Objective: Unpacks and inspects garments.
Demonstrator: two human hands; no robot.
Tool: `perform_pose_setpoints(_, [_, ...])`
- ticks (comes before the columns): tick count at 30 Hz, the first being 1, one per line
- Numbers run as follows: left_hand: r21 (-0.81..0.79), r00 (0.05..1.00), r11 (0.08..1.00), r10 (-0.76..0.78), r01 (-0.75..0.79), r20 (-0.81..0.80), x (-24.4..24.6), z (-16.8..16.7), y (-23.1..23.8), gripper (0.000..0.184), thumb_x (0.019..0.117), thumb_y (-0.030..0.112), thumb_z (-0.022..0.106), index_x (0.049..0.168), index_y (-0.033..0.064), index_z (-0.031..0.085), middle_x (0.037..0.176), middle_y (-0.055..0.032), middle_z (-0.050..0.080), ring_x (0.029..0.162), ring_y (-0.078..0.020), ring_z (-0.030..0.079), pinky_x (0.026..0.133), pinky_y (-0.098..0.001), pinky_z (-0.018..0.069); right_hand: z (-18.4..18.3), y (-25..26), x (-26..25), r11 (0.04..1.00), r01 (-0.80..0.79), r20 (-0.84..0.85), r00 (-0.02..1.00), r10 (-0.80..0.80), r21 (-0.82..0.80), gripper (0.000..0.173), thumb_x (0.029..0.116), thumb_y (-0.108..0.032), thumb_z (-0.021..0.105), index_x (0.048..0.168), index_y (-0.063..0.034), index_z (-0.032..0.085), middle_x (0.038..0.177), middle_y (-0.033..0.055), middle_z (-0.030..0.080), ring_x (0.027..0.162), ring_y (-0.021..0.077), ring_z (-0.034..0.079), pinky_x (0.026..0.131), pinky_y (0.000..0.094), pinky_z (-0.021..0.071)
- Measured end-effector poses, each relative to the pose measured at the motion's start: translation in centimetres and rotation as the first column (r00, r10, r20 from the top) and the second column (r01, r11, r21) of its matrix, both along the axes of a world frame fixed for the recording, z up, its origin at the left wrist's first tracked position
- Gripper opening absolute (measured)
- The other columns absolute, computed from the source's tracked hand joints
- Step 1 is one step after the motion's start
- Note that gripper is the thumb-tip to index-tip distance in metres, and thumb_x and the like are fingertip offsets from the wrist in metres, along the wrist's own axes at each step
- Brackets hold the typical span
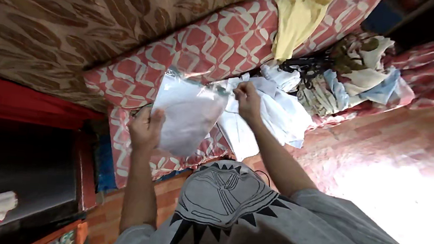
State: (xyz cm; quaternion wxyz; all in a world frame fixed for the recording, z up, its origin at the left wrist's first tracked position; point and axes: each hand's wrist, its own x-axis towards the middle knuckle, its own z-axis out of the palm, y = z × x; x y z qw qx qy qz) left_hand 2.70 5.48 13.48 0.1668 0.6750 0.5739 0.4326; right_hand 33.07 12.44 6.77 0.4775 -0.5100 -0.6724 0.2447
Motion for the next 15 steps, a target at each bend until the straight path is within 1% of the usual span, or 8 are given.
perform_pose_setpoints(2, [-0.034, 0.995, 0.996, -0.087, 0.085, -0.045, -2.7, 0.3, 0.5, 0.045, 0.1057, 0.037, 0.056, 0.101, -0.0067, 0.066, 0.076, -0.0092, 0.065, 0.064, -0.0054, 0.06, 0.064, -0.0256, 0.0547, 1.9, 0.1, 2.8, 0.967, -0.253, 0.211, 0.948, 0.24, 0.034, 0.017, 0.0993, -0.005, 0.059, 0.1, 0.0105, 0.065, 0.095, 0.0238, 0.067, 0.089, 0.0344, 0.067, 0.086, 0.0522, 0.0541])
perform_pose_setpoints(3, [-0.044, 0.989, 0.989, -0.144, 0.143, -0.021, -3.7, 0.4, 0.8, 0.043, 0.1049, 0.036, 0.056, 0.101, -0.0053, 0.067, 0.076, -0.0041, 0.065, 0.065, 0.0006, 0.059, 0.065, -0.0199, 0.0539, 2.6, 0.1, 3.5, 0.933, -0.359, 0.23, 0.909, 0.347, 0.016, 0.015, 0.098, -0.006, 0.061, 0.097, 0.0082, 0.066, 0.091, 0.0206, 0.068, 0.085, 0.0314, 0.067, 0.082, 0.0501, 0.054])
perform_pose_setpoints(5, [-0.006, 0.96, 0.964, -0.265, 0.267, 0.094, -4.9, 0.2, 1.1, 0.042, 0.1031, 0.044, 0.059, 0.095, 0.0036, 0.068, 0.076, 0.0087, 0.064, 0.068, 0.0096, 0.059, 0.066, -0.0121, 0.0527, 3.5, 0.6, 4.2, 0.851, -0.512, 0.083, 0.849, 0.522, -0.116, 0.015, 0.0956, -0.01, 0.06, 0.093, 0.0019, 0.069, 0.086, 0.0047, 0.068, 0.076, 0.0085, 0.062, 0.074, 0.0301, 0.054])
perform_pose_setpoints(7, [0.039, 0.923, 0.941, -0.337, 0.336, 0.183, -4.7, 0.2, 1.1, 0.039, 0.1, 0.053, 0.059, 0.091, 0.0171, 0.068, 0.08, 0.0194, 0.064, 0.073, 0.0138, 0.059, 0.067, -0.0093, 0.0522, 3.0, 1.2, 4.3, 0.8, -0.541, -0.142, 0.841, 0.522, -0.259, 0.014, 0.0938, -0.01, 0.058, 0.09, -0.0041, 0.069, 0.081, -0.0076, 0.067, 0.071, -0.004, 0.058, 0.069, 0.0197, 0.0512])
perform_pose_setpoints(9, [0.056, 0.909, 0.929, -0.37, 0.366, 0.193, -3.9, 0.2, 1.1, 0.038, 0.0999, 0.053, 0.059, 0.094, 0.0174, 0.07, 0.084, 0.02, 0.067, 0.078, 0.0142, 0.061, 0.072, -0.0097, 0.0539, 1.8, 1.5, 3.7, 0.873, -0.392, -0.118, 0.92, 0.374, -0.289, 0.02, 0.0999, -0.01, 0.055, 0.097, 0.0006, 0.072, 0.089, 0.0007, 0.07, 0.078, 0.0023, 0.063, 0.078, 0.0256, 0.0551])
perform_pose_setpoints(12, [0.045, 0.914, 0.918, -0.397, 0.395, 0.079, -3.1, 0.0, 1.6, 0.044, 0.103, 0.04, 0.059, 0.098, -0.0028, 0.069, 0.087, 0.0038, 0.07, 0.081, 0.0102, 0.062, 0.078, -0.0129, 0.0539, 0.9, 0.7, 1.6, 0.982, -0.065, 0.018, 0.997, 0.07, -0.177, 0.028, 0.104, -0.016, 0.055, 0.113, 0.0057, 0.069, 0.109, 0.0201, 0.067, 0.095, 0.0239, 0.066, 0.087, 0.0411, 0.0544])
perform_pose_setpoints(14, [0.011, 0.919, 0.919, -0.394, 0.394, -0.022, -2.9, 0.0, 1.8, 0.044, 0.1038, 0.035, 0.058, 0.099, -0.0065, 0.069, 0.085, -0.0041, 0.07, 0.078, 0.0055, 0.062, 0.076, -0.0155, 0.0543, 1.0, -0.8, 0.1, 0.995, 0.071, -0.014, 0.997, -0.072, -0.065, 0.031, 0.1053, -0.018, 0.052, 0.122, 0.0065, 0.064, 0.113, 0.0207, 0.067, 0.094, 0.0212, 0.067, 0.086, 0.0371, 0.0557])
perform_pose_setpoints(15, [-0.003, 0.919, 0.922, -0.387, 0.388, -0.073, -2.8, 0.0, 1.9, 0.043, 0.1038, 0.035, 0.058, 0.099, -0.0068, 0.069, 0.082, -0.0075, 0.069, 0.073, 0.0011, 0.061, 0.073, -0.0191, 0.0537, 1.1, -1.4, -0.4, 0.993, 0.115, -0.049, 0.992, -0.116, -0.011, 0.03, 0.1061, -0.017, 0.051, 0.119, 0.007, 0.063, 0.11, 0.0185, 0.067, 0.094, 0.0175, 0.067, 0.086, 0.0336, 0.0557])
